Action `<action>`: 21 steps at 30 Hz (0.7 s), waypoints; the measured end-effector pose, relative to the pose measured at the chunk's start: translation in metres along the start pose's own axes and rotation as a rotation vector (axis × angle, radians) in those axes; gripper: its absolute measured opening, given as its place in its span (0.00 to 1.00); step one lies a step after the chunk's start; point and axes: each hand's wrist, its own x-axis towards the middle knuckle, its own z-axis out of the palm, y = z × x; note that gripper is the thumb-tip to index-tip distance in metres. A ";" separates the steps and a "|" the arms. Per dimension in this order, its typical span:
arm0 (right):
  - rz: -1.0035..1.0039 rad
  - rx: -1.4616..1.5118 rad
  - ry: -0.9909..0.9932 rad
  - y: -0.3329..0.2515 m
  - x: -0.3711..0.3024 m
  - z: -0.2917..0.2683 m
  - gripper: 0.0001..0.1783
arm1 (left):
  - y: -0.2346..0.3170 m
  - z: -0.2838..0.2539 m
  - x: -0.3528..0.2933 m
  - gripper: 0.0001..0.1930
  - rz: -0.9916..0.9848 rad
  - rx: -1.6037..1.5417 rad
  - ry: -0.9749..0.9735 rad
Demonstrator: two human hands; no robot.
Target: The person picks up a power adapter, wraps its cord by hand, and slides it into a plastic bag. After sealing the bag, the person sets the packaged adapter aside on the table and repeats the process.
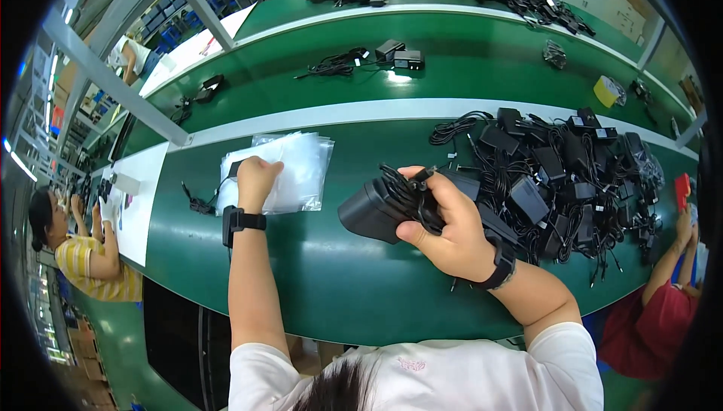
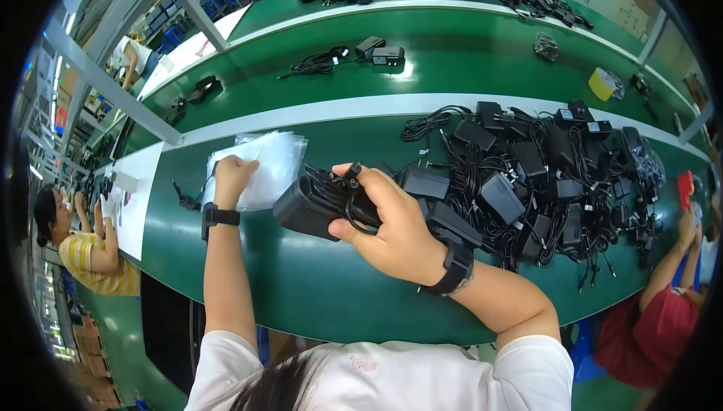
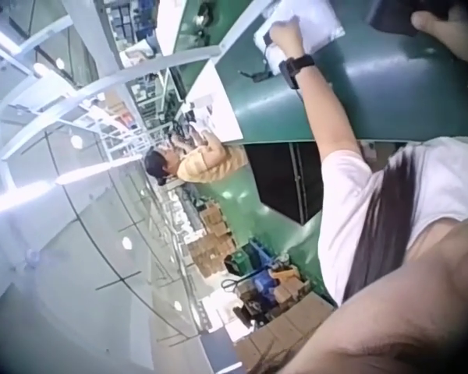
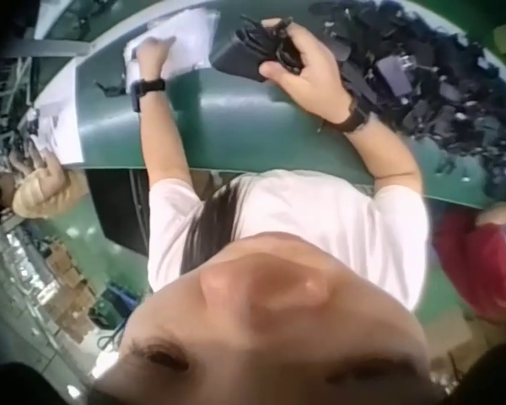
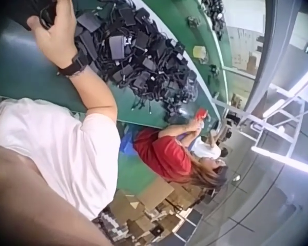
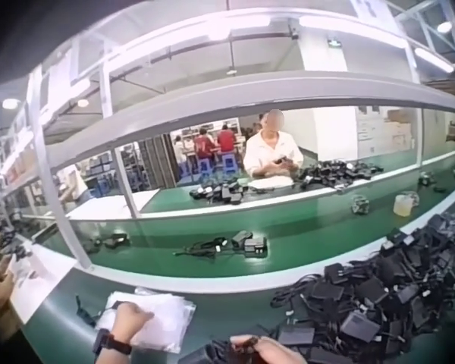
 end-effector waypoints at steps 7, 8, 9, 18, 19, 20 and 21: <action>0.220 0.504 0.059 0.004 0.005 0.000 0.33 | -0.017 -0.024 0.007 0.19 -0.313 -0.742 -0.067; 0.237 0.520 0.063 0.004 0.006 0.000 0.34 | -0.023 -0.032 0.007 0.20 -0.368 -0.964 -0.022; 0.256 0.530 0.070 0.005 0.007 -0.001 0.34 | -0.020 -0.041 0.006 0.21 -0.420 -1.190 0.023; 0.525 0.839 0.114 0.009 0.015 -0.001 0.25 | 0.107 0.008 -0.103 0.26 0.383 -0.284 0.101; 0.576 0.912 0.139 0.012 0.015 0.001 0.23 | 0.113 0.013 -0.111 0.25 0.411 -0.270 0.107; 0.620 0.985 0.172 0.014 0.015 0.004 0.22 | 0.114 0.018 -0.116 0.25 0.410 -0.282 0.091; 0.630 0.978 0.187 0.018 0.014 0.006 0.22 | 0.115 0.022 -0.121 0.24 0.486 -0.275 0.132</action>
